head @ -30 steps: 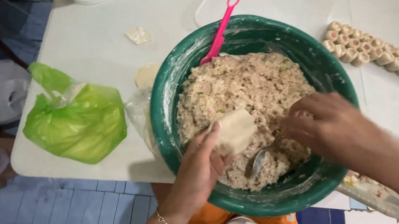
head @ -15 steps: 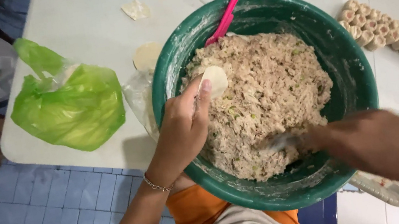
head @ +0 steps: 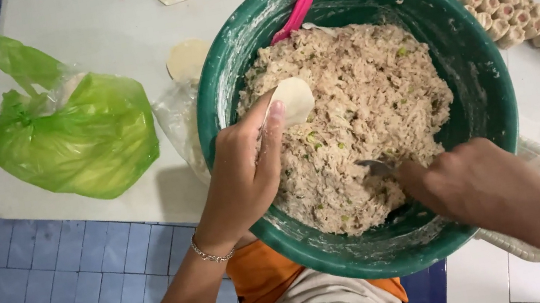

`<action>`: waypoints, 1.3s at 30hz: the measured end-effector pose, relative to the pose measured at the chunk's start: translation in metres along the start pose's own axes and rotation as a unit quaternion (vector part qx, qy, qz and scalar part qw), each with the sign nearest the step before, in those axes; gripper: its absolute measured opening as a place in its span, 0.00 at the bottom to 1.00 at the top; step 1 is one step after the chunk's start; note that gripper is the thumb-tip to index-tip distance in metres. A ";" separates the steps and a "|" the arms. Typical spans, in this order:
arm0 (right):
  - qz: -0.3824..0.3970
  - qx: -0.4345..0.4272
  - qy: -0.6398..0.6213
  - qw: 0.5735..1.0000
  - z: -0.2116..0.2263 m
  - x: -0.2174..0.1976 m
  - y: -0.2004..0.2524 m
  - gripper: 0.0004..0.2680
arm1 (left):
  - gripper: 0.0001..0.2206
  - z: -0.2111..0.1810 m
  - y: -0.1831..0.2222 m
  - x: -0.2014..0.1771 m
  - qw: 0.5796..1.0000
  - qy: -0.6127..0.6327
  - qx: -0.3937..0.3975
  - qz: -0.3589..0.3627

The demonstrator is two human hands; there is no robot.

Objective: The person is preparing dumplings by scooping meat filling into dough wrappers and folding them into shape.

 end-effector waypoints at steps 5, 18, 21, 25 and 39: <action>-0.055 -0.084 -0.193 0.976 -0.014 -0.012 -0.023 0.06 | 0.25 0.002 -0.002 -0.002 1.000 -0.020 0.011 -0.018; -0.020 0.191 -0.387 0.902 -0.025 -0.046 0.027 0.09 | 0.14 -0.038 0.015 0.031 0.980 0.144 0.128 -0.055; 0.003 0.233 -0.507 0.830 -0.024 -0.055 0.026 0.13 | 0.17 -0.043 0.020 0.040 0.981 0.081 0.171 0.029; -0.040 0.237 -0.576 0.781 -0.039 -0.035 0.032 0.12 | 0.20 -0.033 0.028 0.041 0.985 0.003 0.171 0.017; -0.185 0.216 -0.245 0.927 -0.033 -0.030 0.055 0.08 | 0.21 -0.021 0.022 0.024 0.997 -0.031 0.014 -0.069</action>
Point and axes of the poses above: each hand's wrist, its own y-axis away from the middle knuckle, its own x-axis out of the palm, z = x × y, the point moved 3 cm from there along -y, towards the middle knuckle, and after that the axes turned 12 degrees about x, right-handed, at the moved point
